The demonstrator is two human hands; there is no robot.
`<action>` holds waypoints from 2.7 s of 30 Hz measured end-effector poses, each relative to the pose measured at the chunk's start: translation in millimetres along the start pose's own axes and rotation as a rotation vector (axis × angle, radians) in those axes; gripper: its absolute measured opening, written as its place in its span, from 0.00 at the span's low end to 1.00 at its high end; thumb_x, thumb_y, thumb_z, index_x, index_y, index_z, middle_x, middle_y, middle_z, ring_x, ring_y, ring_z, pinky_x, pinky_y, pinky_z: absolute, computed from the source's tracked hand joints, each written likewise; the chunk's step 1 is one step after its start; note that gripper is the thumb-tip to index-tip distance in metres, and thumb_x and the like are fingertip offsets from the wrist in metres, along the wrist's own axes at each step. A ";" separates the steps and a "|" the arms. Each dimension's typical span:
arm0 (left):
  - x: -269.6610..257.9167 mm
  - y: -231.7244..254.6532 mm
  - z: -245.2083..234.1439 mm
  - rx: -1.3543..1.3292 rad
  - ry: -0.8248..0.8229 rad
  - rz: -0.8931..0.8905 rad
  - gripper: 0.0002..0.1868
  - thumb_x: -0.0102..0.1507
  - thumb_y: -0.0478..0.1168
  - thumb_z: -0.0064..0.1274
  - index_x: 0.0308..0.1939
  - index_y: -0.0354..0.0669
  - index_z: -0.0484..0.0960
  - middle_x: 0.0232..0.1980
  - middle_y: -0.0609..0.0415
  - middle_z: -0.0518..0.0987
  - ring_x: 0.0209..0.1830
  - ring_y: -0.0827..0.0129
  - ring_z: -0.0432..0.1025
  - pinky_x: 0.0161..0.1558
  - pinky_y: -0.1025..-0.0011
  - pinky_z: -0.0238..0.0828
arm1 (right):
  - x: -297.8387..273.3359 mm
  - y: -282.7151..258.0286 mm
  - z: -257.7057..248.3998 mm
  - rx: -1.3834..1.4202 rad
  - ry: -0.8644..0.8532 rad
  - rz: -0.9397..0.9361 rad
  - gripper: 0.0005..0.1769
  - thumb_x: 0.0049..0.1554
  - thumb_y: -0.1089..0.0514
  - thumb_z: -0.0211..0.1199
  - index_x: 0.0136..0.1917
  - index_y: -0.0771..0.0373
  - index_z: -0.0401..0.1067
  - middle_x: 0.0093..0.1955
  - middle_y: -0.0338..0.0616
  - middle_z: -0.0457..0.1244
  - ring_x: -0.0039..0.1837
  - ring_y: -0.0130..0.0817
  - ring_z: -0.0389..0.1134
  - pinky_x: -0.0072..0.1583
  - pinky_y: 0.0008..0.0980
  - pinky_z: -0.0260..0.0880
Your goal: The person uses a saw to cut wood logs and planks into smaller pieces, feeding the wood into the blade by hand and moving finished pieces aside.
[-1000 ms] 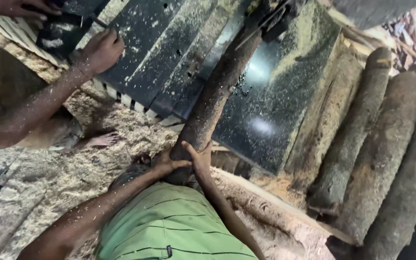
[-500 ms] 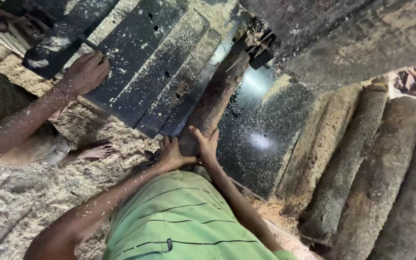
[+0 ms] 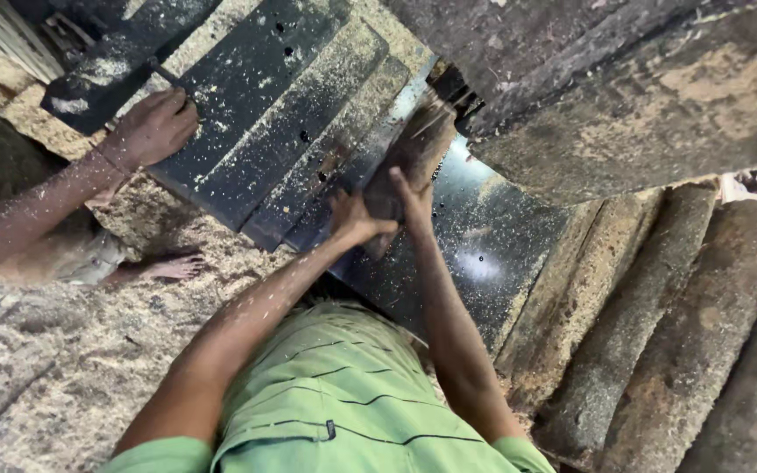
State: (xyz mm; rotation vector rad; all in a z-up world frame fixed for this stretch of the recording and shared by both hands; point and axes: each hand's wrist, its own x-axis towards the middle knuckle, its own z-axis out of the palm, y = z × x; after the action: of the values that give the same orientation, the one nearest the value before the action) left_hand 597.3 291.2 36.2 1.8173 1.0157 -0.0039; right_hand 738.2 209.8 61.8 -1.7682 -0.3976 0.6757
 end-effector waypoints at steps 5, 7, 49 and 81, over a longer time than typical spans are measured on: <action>39.3 43.1 -4.2 0.020 0.018 -0.029 0.64 0.37 0.72 0.72 0.66 0.34 0.71 0.71 0.32 0.64 0.75 0.40 0.55 0.71 0.51 0.58 | -26.2 26.7 8.3 0.410 0.021 -0.061 0.53 0.62 0.25 0.48 0.80 0.71 0.52 0.76 0.62 0.56 0.74 0.52 0.59 0.73 0.45 0.62; 45.6 46.3 -1.5 -0.109 0.053 0.010 0.63 0.40 0.75 0.70 0.64 0.30 0.73 0.66 0.33 0.70 0.69 0.45 0.64 0.69 0.58 0.64 | -28.7 36.2 28.6 0.416 0.170 -0.177 0.46 0.66 0.30 0.43 0.83 0.63 0.46 0.80 0.55 0.51 0.79 0.47 0.53 0.76 0.42 0.54; -303.6 -298.7 -106.0 -0.458 -0.072 -0.059 0.23 0.63 0.51 0.61 0.56 0.40 0.82 0.57 0.44 0.84 0.59 0.60 0.78 0.60 0.60 0.75 | -293.3 62.7 -46.9 -0.607 0.306 -0.052 0.59 0.57 0.36 0.72 0.82 0.70 0.43 0.77 0.73 0.52 0.76 0.63 0.54 0.73 0.54 0.55; -770.4 -554.4 -114.9 -0.773 -0.426 -0.257 0.26 0.58 0.46 0.64 0.55 0.34 0.82 0.46 0.50 0.85 0.42 0.66 0.79 0.47 0.69 0.76 | -881.8 137.1 305.4 0.166 0.201 0.191 0.64 0.51 0.43 0.73 0.84 0.60 0.34 0.77 0.70 0.51 0.72 0.56 0.64 0.68 0.52 0.71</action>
State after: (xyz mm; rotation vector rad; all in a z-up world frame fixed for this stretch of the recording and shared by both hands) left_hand -301.2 -33.8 0.8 0.9238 0.7822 -0.1323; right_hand -147.9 -112.4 85.5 -1.7085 -0.0344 0.6383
